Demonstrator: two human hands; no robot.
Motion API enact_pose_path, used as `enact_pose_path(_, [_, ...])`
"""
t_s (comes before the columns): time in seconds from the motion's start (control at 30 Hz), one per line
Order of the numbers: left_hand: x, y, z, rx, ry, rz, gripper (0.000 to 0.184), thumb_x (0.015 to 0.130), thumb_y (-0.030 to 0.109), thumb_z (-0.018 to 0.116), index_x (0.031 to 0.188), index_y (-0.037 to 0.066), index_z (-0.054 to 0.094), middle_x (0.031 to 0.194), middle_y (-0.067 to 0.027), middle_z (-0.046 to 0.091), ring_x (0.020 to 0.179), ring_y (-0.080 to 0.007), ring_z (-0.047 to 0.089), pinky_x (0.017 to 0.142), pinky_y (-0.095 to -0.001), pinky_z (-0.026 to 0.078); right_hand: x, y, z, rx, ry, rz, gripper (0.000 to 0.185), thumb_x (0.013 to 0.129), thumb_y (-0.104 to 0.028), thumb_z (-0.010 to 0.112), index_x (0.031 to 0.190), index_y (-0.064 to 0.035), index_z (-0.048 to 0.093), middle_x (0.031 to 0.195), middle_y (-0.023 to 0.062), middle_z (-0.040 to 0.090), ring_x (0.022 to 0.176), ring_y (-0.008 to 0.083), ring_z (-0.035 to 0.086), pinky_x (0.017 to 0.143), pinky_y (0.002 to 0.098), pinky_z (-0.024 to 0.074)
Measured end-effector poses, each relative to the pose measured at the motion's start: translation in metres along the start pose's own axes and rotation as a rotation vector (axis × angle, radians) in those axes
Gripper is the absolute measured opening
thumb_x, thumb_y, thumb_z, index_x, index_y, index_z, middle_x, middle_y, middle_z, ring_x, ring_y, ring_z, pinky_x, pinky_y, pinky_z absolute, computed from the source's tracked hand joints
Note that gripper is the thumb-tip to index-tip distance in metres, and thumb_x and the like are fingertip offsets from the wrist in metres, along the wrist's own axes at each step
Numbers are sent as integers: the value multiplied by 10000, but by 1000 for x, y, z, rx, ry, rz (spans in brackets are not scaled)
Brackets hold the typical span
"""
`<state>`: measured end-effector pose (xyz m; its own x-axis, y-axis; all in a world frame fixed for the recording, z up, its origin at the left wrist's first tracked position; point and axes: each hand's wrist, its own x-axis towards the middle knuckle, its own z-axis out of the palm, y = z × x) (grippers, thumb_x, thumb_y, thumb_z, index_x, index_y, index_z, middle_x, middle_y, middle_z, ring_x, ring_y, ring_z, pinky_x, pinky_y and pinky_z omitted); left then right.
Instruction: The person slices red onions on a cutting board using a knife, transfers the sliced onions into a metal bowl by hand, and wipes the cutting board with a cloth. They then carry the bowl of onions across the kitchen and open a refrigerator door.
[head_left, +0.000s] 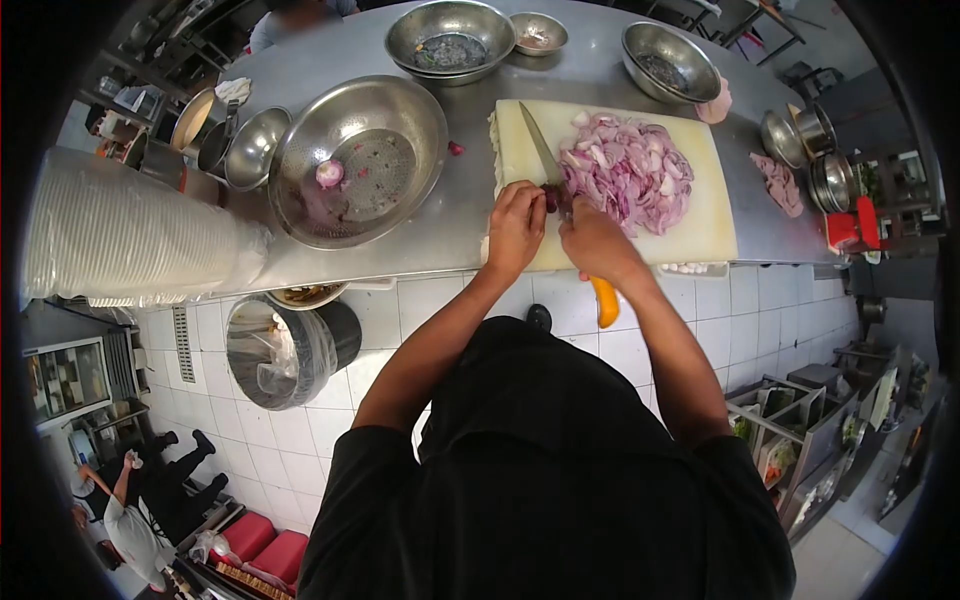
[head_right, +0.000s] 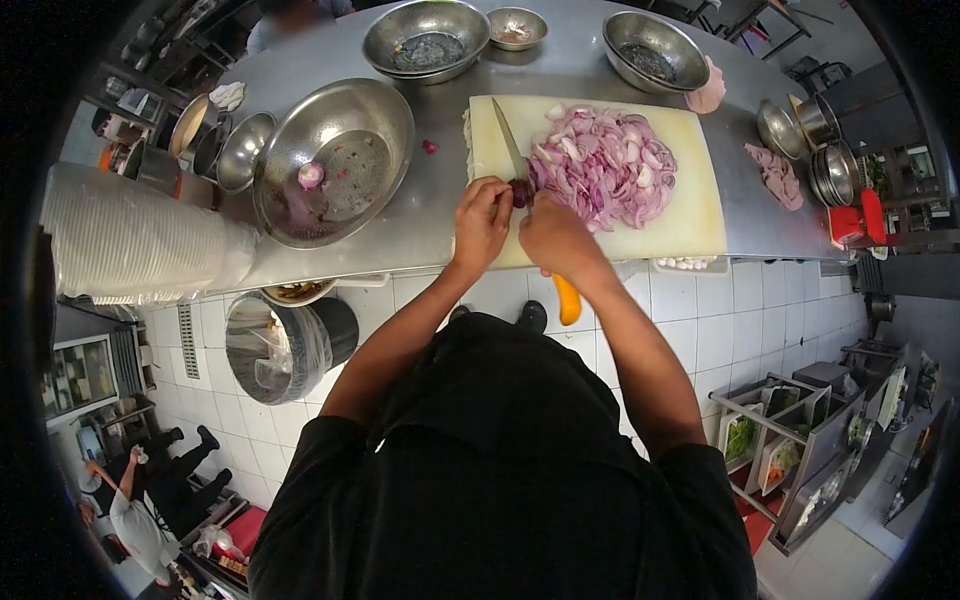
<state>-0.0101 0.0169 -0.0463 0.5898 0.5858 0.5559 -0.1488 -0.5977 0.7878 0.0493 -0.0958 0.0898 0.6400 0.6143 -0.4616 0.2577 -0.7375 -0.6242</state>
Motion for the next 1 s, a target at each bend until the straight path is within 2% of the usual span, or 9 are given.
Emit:
enact_pose_path(0.1, [-2, 0, -1, 26, -4, 23, 88, 860, -27, 680, 946, -29, 660, 976, -166, 664, 876, -328, 664, 763, -384, 542, 30, 36, 40, -221, 204, -211, 318, 931, -122, 484, 1119, 134, 484, 797, 298, 658, 533, 347, 667, 530, 436, 549])
enact_pose_path(0.2, [-5, 1, -1, 41, -17, -5, 81, 866, -26, 676, 944, -30, 659, 980, -169, 660, 873, -322, 664, 758, -378, 549, 25, 37, 25, 7, 75, -97, 313, 921, -113, 479, 1109, 138, 485, 787, 299, 656, 524, 357, 665, 525, 447, 548])
enact_pose_path(0.4, [-4, -5, 3, 8, -11, -8, 91, 864, -40, 671, 954, -36, 658, 984, -164, 660, 859, -310, 666, 749, -362, 561, 2, -3, -14, -10, -23, -3, 318, 909, -109, 473, 1096, 146, 494, 795, 308, 655, 519, 360, 662, 537, 452, 551])
enact_pose_path(0.5, [-3, -4, 3, 4, -19, -14, 105, 860, -46, 668, 964, -36, 657, 985, -162, 660, 861, -311, 665, 752, -363, 561, -1, -11, -11, 9, -20, 6, 311, 904, -108, 478, 1086, 143, 501, 812, 315, 653, 529, 360, 666, 542, 451, 554])
enact_pose_path(0.6, [-4, -2, 1, 23, -11, 4, 114, 856, -43, 664, 970, -33, 659, 992, -163, 662, 883, -317, 662, 777, -368, 556, 31, 33, 37, -220, 191, -221, 306, 909, -121, 489, 1084, 130, 509, 851, 322, 658, 543, 369, 669, 569, 458, 561])
enact_pose_path(0.8, [5, 1, 3, 25, -40, 32, 151, 823, -28, 667, 974, -25, 664, 987, -160, 657, 917, -356, 637, 839, -422, 519, 25, 31, 14, 20, 51, -58, 328, 925, -162, 506, 1109, 109, 518, 873, 305, 675, 559, 357, 678, 610, 459, 572])
enact_pose_path(0.87, [11, 8, -6, 55, -80, 146, 186, 810, -41, 662, 995, -28, 684, 1015, -163, 659, 927, -353, 639, 853, -419, 523, 28, 37, 9, 3, 67, -75, 348, 929, -168, 499, 1135, 112, 517, 845, 296, 677, 553, 344, 679, 594, 446, 570])
enact_pose_path(0.97, [34, -1, -19, 78, -447, 288, 179, 830, -5, 668, 1001, -5, 723, 1047, -167, 673, 947, -332, 653, 875, -388, 526, 28, 40, 1, 9, 47, -76, 376, 933, -175, 491, 1172, 114, 515, 818, 289, 678, 540, 332, 677, 575, 431, 565])
enact_pose_path(1.0, [41, 3, -23, 139, -519, 225, 159, 830, 2, 667, 973, 0, 735, 1002, -166, 685, 930, -332, 659, 882, -384, 525, 26, 39, -2, 15, 35, -75, 386, 934, -177, 489, 1185, 115, 514, 811, 287, 679, 535, 330, 676, 570, 427, 563])
